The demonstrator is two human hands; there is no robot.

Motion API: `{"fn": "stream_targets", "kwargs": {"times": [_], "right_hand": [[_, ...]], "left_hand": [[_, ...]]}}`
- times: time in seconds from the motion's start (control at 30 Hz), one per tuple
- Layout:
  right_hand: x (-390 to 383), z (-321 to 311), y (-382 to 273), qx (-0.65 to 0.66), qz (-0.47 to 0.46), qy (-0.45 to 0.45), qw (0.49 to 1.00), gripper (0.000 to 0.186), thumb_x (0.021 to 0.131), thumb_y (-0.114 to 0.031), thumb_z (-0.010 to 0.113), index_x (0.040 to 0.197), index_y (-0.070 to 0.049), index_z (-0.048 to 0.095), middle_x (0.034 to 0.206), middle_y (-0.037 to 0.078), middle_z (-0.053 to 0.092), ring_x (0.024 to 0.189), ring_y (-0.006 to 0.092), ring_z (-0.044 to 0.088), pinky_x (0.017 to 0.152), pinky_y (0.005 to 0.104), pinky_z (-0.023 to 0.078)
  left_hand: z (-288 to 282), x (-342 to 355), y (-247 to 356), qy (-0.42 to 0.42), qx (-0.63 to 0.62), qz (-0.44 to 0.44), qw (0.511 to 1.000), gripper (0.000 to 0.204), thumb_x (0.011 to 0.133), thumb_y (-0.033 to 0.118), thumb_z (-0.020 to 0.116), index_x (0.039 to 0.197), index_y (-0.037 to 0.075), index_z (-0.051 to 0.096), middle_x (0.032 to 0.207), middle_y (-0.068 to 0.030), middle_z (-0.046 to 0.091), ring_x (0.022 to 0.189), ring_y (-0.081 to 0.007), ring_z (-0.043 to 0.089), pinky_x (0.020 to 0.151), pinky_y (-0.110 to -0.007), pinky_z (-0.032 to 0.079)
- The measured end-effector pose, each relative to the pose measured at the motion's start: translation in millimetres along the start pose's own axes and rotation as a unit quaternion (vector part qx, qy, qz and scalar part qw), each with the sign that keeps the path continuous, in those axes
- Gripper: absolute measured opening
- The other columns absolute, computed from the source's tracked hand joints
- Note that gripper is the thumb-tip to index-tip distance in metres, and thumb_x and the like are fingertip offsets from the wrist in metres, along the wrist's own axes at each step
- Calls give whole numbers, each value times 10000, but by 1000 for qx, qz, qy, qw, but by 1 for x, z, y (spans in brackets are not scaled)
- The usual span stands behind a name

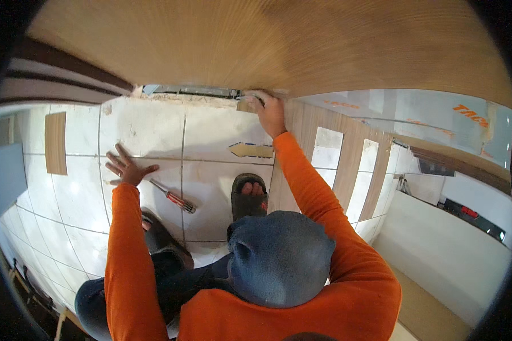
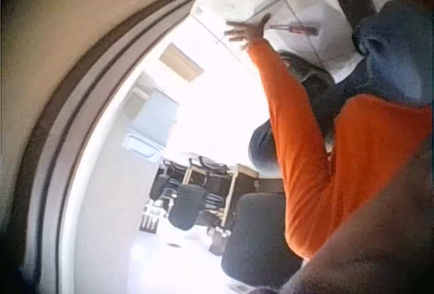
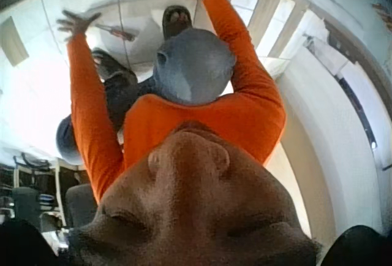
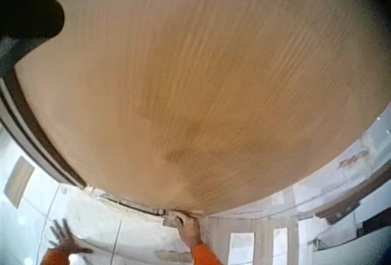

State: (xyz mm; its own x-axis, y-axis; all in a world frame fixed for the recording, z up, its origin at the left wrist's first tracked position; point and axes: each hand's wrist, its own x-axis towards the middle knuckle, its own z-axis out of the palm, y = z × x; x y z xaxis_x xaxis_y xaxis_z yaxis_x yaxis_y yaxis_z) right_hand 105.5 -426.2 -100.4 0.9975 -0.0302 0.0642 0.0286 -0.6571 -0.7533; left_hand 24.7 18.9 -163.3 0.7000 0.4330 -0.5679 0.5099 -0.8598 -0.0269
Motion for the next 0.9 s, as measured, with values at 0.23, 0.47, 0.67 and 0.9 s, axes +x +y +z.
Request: {"fn": "stream_targets", "kwargs": {"times": [0.23,0.47,0.67,0.9], "right_hand": [[-7,23,23,62,-6,1,998,231,976,-198,596,1116,-61,717,1009,166,734,911,341,698,820,386,531],[1,5,25,41,36,-66,996,191,940,-121,622,1089,-59,724,1060,190,714,981,398,658,873,435,512],[6,15,29,6,-51,-29,998,203,934,-183,649,1042,-35,736,1023,175,726,919,353,677,822,394,532],[17,26,15,-98,-112,-35,988,196,908,-142,653,1064,-38,710,1017,188,718,943,363,678,833,434,536]], "left_hand": [[8,2,-7,-25,17,-14,999,1656,436,778,859,1566,281,-245,1622,-205,-287,1497,-489,-173,1031,-842,85],[15,2,0,-7,28,-23,999,1667,400,791,858,1574,301,-219,1642,-211,-216,1504,-501,-122,1031,-834,117],[13,7,-2,2,13,-28,1000,1673,394,777,869,1574,300,-218,1642,-202,-228,1511,-483,-122,1045,-824,109],[-3,-6,3,-17,1,-7,1000,1629,456,718,892,1573,302,-219,1638,-211,-236,1498,-504,-151,1059,-819,93]]}}
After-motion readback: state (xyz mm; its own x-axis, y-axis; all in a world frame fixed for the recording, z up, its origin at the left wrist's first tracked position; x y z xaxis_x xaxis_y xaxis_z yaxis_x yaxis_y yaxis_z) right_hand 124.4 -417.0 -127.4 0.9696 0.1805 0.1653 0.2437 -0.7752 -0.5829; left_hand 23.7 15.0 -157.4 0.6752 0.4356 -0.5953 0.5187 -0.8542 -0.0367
